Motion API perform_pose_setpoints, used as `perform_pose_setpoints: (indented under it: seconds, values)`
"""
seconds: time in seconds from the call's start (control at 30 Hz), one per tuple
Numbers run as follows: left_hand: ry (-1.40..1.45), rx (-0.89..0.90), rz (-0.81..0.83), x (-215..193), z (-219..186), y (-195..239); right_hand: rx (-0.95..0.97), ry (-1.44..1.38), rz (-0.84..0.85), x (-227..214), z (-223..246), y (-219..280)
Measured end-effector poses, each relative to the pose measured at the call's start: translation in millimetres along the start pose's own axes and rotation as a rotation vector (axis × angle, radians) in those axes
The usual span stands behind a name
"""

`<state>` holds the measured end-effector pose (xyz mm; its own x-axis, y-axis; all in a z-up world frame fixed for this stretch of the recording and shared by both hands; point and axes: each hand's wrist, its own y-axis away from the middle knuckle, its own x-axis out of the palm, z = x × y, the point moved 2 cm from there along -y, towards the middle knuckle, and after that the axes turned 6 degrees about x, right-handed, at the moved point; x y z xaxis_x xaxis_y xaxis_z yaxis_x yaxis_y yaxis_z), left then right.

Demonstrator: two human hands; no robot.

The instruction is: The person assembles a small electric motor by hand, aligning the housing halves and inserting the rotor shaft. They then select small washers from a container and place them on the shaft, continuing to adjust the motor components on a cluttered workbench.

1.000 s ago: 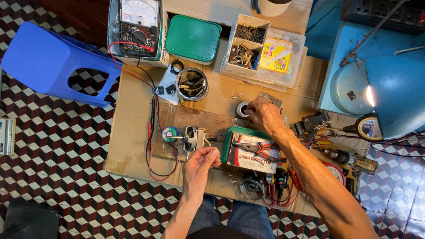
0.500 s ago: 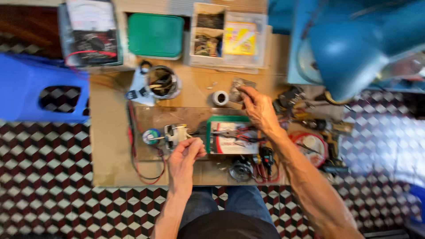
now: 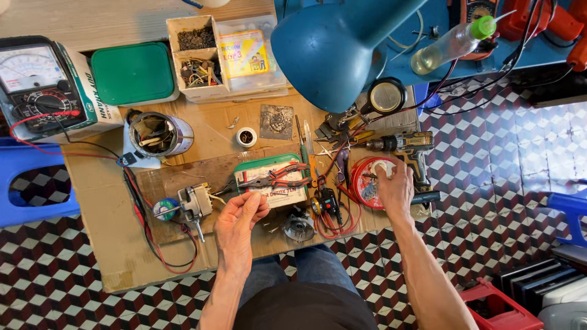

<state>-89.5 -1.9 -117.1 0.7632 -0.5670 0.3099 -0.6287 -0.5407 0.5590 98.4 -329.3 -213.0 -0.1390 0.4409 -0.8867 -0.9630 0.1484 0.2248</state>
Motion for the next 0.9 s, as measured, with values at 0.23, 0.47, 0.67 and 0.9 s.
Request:
perform_pose_setpoints:
  seconds: [0.23,0.47,0.67,0.9]
  values:
    - [0.072,0.057,-0.095,-8.4,0.9,10.7,-0.132,0.206,0.179,14.0,17.2,-33.8]
    - [0.229,0.055,-0.257,-30.8,-3.7,24.7,-0.226,-0.379,0.507,-0.6,127.8,-7.9]
    - [0.314,0.046,-0.354,-49.3,-0.5,41.9,-0.506,-0.267,0.73,68.6,255.7,5.5]
    - [0.361,0.087,-0.532,-66.3,16.3,48.0,-1.23,-0.192,0.639,127.1,283.6,9.5]
